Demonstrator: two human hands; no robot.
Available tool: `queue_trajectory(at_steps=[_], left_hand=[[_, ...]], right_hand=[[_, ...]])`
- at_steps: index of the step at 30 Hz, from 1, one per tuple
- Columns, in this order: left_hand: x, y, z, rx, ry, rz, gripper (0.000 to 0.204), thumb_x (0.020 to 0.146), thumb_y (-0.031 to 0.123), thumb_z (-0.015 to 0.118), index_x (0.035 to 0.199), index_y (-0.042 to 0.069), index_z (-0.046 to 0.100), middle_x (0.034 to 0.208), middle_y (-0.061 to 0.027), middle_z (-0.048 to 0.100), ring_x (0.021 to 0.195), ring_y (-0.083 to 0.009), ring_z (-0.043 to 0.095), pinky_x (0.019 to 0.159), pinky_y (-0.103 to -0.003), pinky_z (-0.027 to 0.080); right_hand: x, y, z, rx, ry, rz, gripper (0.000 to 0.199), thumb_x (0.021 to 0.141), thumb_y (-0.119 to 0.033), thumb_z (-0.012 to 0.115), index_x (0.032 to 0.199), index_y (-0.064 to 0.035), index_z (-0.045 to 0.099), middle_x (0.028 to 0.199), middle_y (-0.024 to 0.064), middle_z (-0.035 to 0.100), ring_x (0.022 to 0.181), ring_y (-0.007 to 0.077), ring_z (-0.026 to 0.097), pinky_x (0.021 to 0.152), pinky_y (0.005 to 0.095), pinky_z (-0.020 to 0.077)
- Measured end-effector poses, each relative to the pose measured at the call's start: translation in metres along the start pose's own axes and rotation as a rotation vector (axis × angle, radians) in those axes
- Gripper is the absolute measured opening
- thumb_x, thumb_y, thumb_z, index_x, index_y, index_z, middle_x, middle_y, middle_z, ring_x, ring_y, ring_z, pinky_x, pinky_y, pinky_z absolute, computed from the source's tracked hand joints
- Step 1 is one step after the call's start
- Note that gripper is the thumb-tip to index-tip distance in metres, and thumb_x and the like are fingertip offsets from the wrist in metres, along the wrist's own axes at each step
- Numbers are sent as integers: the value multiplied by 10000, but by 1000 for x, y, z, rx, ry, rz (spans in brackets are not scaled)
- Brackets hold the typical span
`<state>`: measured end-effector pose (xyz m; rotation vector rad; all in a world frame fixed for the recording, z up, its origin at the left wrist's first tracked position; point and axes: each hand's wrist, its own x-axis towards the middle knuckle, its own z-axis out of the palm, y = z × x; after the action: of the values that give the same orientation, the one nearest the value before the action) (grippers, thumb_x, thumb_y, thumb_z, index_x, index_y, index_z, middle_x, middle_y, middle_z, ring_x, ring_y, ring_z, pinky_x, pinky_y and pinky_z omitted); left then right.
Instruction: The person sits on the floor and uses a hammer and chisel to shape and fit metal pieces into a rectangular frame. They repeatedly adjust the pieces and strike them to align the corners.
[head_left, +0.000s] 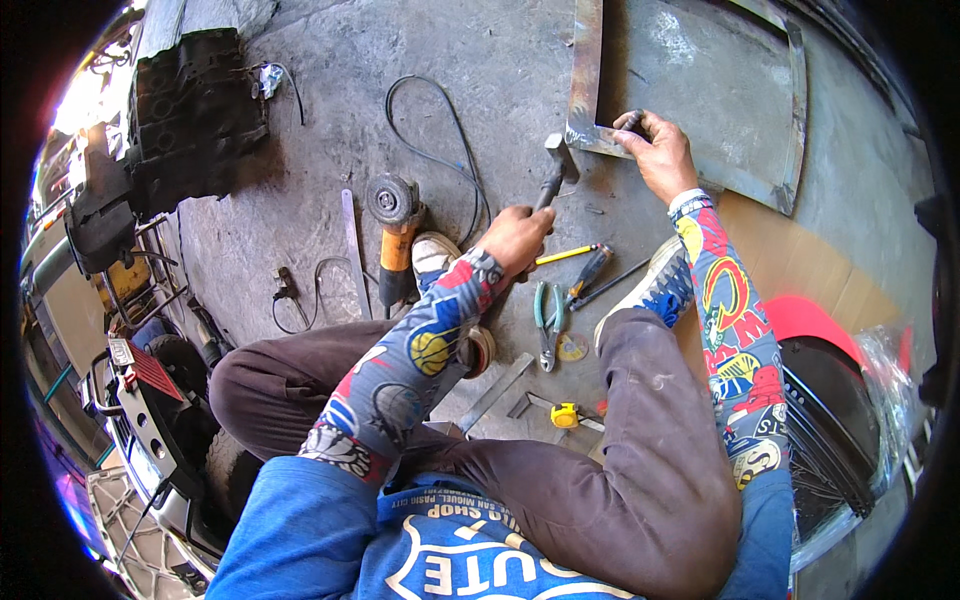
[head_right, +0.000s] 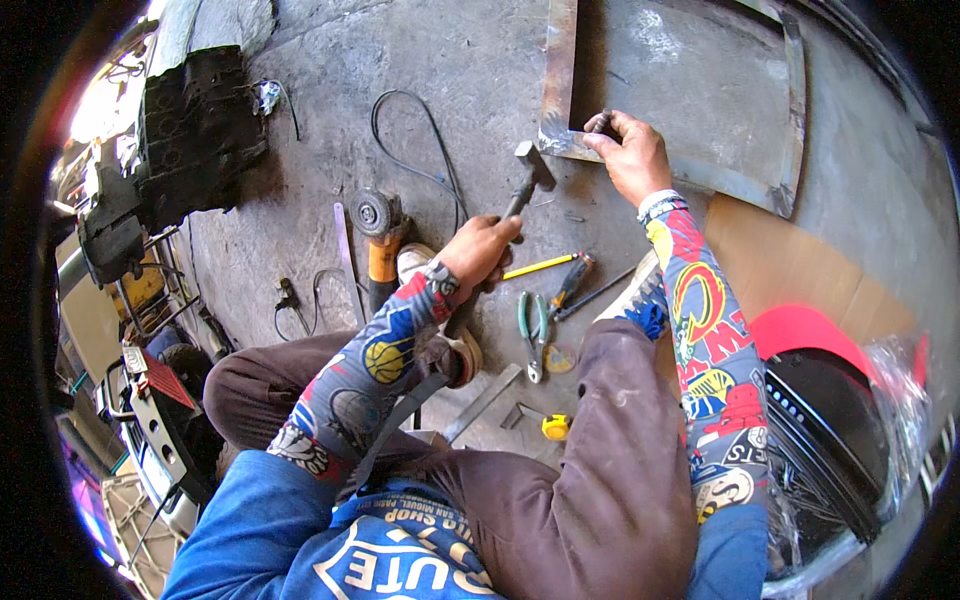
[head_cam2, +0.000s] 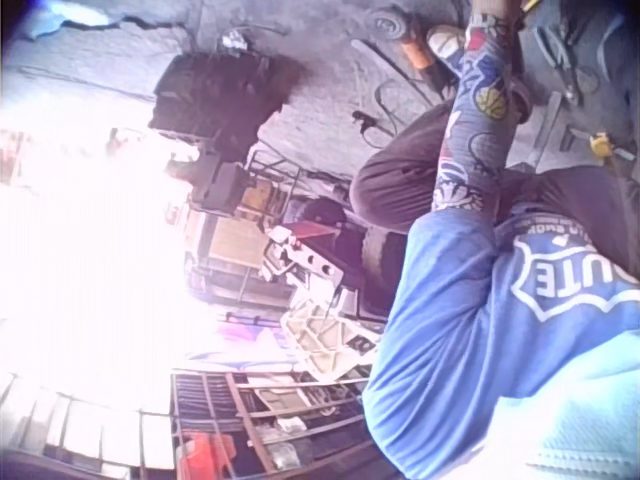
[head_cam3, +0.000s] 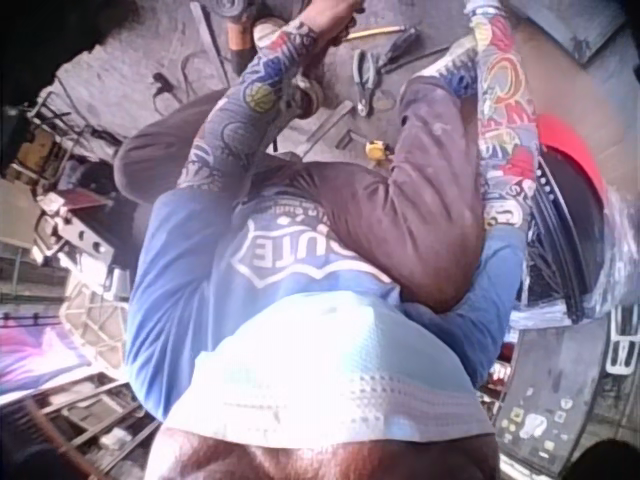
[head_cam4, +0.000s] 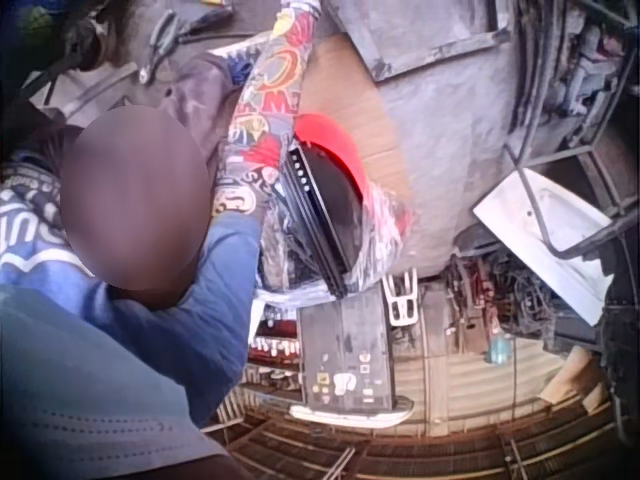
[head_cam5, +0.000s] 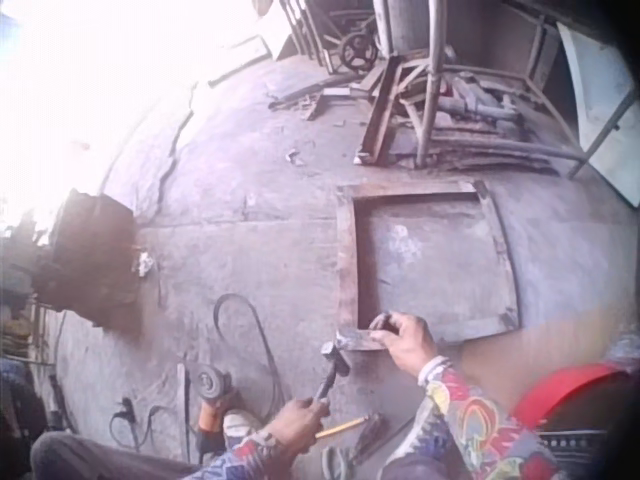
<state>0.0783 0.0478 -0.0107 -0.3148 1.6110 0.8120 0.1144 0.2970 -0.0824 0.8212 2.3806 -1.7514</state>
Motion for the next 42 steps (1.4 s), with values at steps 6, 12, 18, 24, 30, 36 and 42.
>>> queue_trajectory(at_steps=[6, 12, 18, 24, 30, 36, 42], left_hand=[[0, -47, -14, 354, 115, 115, 373, 1013, 357, 526, 951, -6, 586, 675, -67, 577, 527, -183, 570, 491, -384, 465], [-2, -61, 3, 273, 205, 200, 458, 992, 395, 525, 931, -54, 590, 838, -319, 639, 887, -502, 645, 779, -528, 483], [0, -40, 23, 64, 299, 282, 394, 1027, 379, 530, 951, -5, 572, 646, -154, 544, 589, -289, 586, 573, -420, 466], [6, -20, 18, -109, 88, 124, 410, 1047, 434, 510, 1041, 30, 581, 660, -10, 510, 431, -110, 461, 379, -281, 364], [-7, -32, 19, -64, 64, 32, 395, 1051, 429, 493, 1047, 43, 579, 655, -4, 502, 443, -108, 456, 390, -289, 366], [2, -57, 6, 132, 110, 64, 387, 1056, 426, 491, 1024, 50, 576, 629, 4, 492, 443, -102, 439, 403, -275, 367], [19, -70, 2, 581, 221, 219, 399, 1051, 398, 493, 1010, 13, 588, 702, -106, 587, 610, -235, 611, 573, -399, 474]], right_hand=[[4, 10, 10, 317, 0, 48, 69, 923, -52, 686, 991, -38, 694, 863, 13, 703, 792, 98, 649, 754, 255, 522], [-3, 26, 17, 422, 37, 84, 81, 943, -2, 655, 1006, -46, 680, 892, 12, 688, 831, 90, 649, 783, 244, 531], [-5, 24, 22, 91, 100, -29, 79, 911, -96, 643, 982, -73, 670, 818, 74, 677, 782, 169, 645, 768, 337, 514], [-4, 11, 25, 47, 186, -10, 155, 861, -214, 699, 927, -74, 705, 844, 133, 715, 801, 272, 701, 756, 373, 528], [9, 3, 34, -183, 328, 45, 250, 870, -327, 733, 960, -94, 755, 880, 121, 753, 818, 267, 728, 770, 380, 551], [13, -1, 37, -92, 262, -52, 237, 867, -298, 748, 965, -82, 756, 911, 138, 753, 860, 300, 730, 796, 386, 554], [10, 6, 28, 75, 122, -67, 121, 908, -163, 710, 975, -67, 736, 817, 9, 706, 758, 88, 618, 745, 273, 511]])
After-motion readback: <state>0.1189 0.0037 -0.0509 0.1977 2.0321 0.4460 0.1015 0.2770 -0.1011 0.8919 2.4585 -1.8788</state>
